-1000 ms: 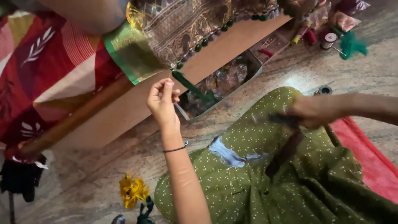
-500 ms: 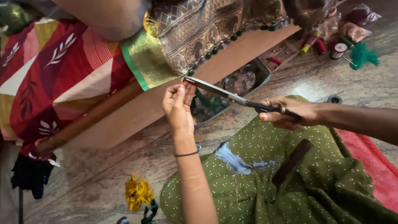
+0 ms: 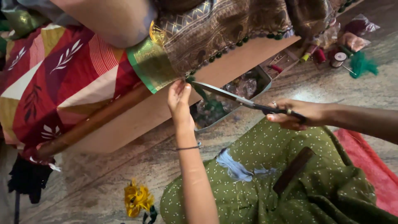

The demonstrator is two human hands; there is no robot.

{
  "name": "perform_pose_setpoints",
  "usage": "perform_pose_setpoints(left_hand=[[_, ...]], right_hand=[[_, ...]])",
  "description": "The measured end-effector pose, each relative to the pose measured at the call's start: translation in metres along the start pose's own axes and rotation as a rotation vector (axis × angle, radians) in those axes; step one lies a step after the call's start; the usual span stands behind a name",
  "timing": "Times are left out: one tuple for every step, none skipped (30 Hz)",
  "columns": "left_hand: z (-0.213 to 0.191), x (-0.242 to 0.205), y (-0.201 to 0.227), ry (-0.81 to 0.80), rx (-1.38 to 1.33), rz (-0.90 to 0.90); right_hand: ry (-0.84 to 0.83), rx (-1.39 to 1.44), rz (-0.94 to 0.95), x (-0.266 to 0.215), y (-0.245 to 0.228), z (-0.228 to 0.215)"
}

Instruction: Attaching decorative ribbons and beads to the border of a sari fabric.

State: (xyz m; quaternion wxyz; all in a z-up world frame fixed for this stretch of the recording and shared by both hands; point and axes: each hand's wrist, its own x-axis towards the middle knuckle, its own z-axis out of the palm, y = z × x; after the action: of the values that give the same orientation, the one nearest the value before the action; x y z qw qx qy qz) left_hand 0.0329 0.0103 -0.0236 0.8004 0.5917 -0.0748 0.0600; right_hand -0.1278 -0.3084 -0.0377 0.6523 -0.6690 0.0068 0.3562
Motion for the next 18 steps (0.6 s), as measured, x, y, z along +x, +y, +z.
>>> perform_pose_setpoints(left_hand=[[-0.007,0.005,-0.010,0.001,-0.002,0.002],[-0.014,0.009,-0.021,-0.048,-0.046,-0.054],[-0.021,0.014,-0.031,-0.098,-0.089,-0.109],[-0.017,0.014,-0.026,-0.098,-0.089,-0.108],[-0.014,0.014,-0.022,-0.129,-0.182,-0.090],[-0.011,0.010,-0.018,-0.159,-0.274,-0.079],[-0.009,0.008,-0.011,-0.157,-0.273,-0.083],[-0.006,0.007,-0.003,-0.221,-0.230,-0.094],[-0.003,0.005,0.005,-0.286,-0.187,-0.105],[-0.001,0.005,0.004,-0.290,-0.187,-0.107],[0.000,0.005,0.003,-0.223,-0.078,-0.099],[0.003,0.004,0.001,-0.153,0.027,-0.092],[0.002,0.002,-0.005,-0.156,0.025,-0.095],[0.000,-0.001,-0.012,-0.145,0.079,-0.044],[-0.002,-0.004,-0.018,-0.133,0.134,0.008],[0.001,-0.009,-0.015,-0.133,0.135,0.007],[0.004,-0.015,-0.012,-0.124,0.161,0.023],[0.008,-0.020,-0.009,-0.116,0.184,0.041]], right_hand=[[0.000,-0.003,0.000,-0.002,-0.004,-0.004],[0.034,-0.086,0.013,-0.004,-0.009,-0.008],[0.068,-0.169,0.026,-0.006,-0.013,-0.013],[0.068,-0.170,0.024,-0.008,-0.022,-0.018],[0.104,-0.254,0.051,-0.009,-0.031,-0.023],[0.138,-0.334,0.083,-0.012,-0.037,-0.026],[0.136,-0.331,0.086,-0.009,-0.037,-0.036],[0.152,-0.457,0.007,-0.006,-0.037,-0.046],[0.166,-0.581,-0.072,-0.003,-0.037,-0.055],[0.169,-0.578,-0.072,0.000,-0.040,-0.062],[0.177,-0.716,-0.151,0.002,-0.042,-0.068],[0.184,-0.856,-0.228,0.003,-0.045,-0.075],[0.186,-0.855,-0.223,0.001,-0.053,-0.076],[0.193,-0.969,-0.193,0.000,-0.061,-0.076],[0.200,-1.082,-0.162,0.000,-0.069,-0.076],[0.198,-1.081,-0.162,-0.006,-0.083,-0.068],[0.216,-1.124,-0.193,-0.012,-0.096,-0.059],[0.235,-1.169,-0.224,-0.019,-0.110,-0.052]])
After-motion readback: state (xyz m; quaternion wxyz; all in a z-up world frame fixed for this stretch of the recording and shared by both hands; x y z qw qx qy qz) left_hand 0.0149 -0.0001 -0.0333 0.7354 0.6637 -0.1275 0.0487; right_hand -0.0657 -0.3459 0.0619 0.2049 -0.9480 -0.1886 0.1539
